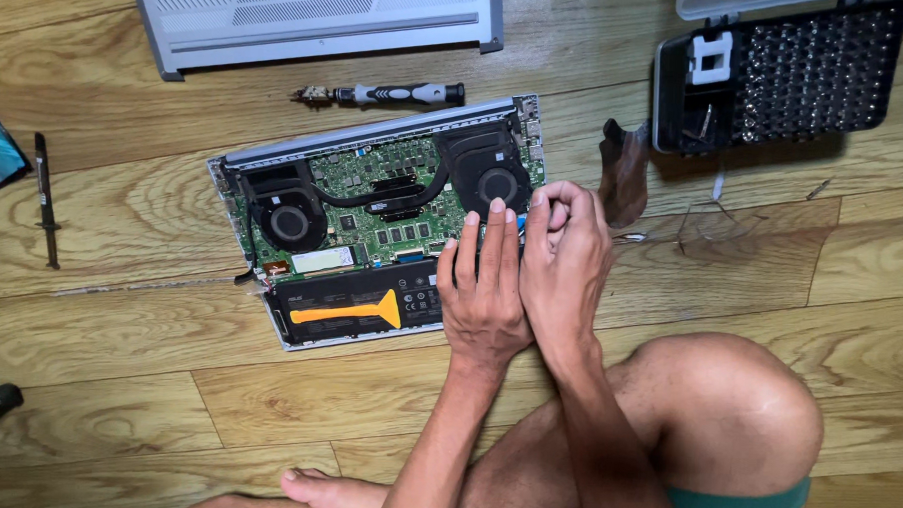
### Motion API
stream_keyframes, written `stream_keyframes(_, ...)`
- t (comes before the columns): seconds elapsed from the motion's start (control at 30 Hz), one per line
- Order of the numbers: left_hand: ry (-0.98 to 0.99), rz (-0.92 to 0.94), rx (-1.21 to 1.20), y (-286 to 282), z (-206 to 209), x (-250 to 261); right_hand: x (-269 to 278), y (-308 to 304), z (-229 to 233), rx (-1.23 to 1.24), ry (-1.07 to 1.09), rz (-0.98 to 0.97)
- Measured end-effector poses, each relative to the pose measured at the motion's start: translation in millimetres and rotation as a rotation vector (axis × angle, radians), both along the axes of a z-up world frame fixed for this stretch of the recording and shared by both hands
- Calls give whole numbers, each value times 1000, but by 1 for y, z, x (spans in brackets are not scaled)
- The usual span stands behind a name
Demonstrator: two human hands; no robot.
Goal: The person is sitting on the floor repairing a disassembled laptop. They use a screwdriver to tighten screws on the cooling fans and handle various internal components, including the motherboard and battery.
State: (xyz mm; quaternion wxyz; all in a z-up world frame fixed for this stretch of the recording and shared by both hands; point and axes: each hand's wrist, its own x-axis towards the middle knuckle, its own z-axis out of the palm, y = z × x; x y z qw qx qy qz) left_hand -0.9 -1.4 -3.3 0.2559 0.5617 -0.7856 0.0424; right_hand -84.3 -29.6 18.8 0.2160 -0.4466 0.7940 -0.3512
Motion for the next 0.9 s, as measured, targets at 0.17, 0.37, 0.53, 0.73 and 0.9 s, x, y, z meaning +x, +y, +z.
stream_keyframes(0.17,-8,-9,1,1,0,2,3,0,-3,-1,32,-28)
stream_keyframes(0.37,-22,-12,-10,0,-1,2,5,-2,-4,0,59,-39)
stream_keyframes(0.53,-10,-9,-5,0,1,1,5,-1,-4,3,43,-35)
stream_keyframes(0.73,-24,-8,-27,-1,0,1,7,2,-10,4,82,-56)
stream_keyframes(0.9,-19,-5,-36,0,-2,1,6,1,-6,-8,84,-60)
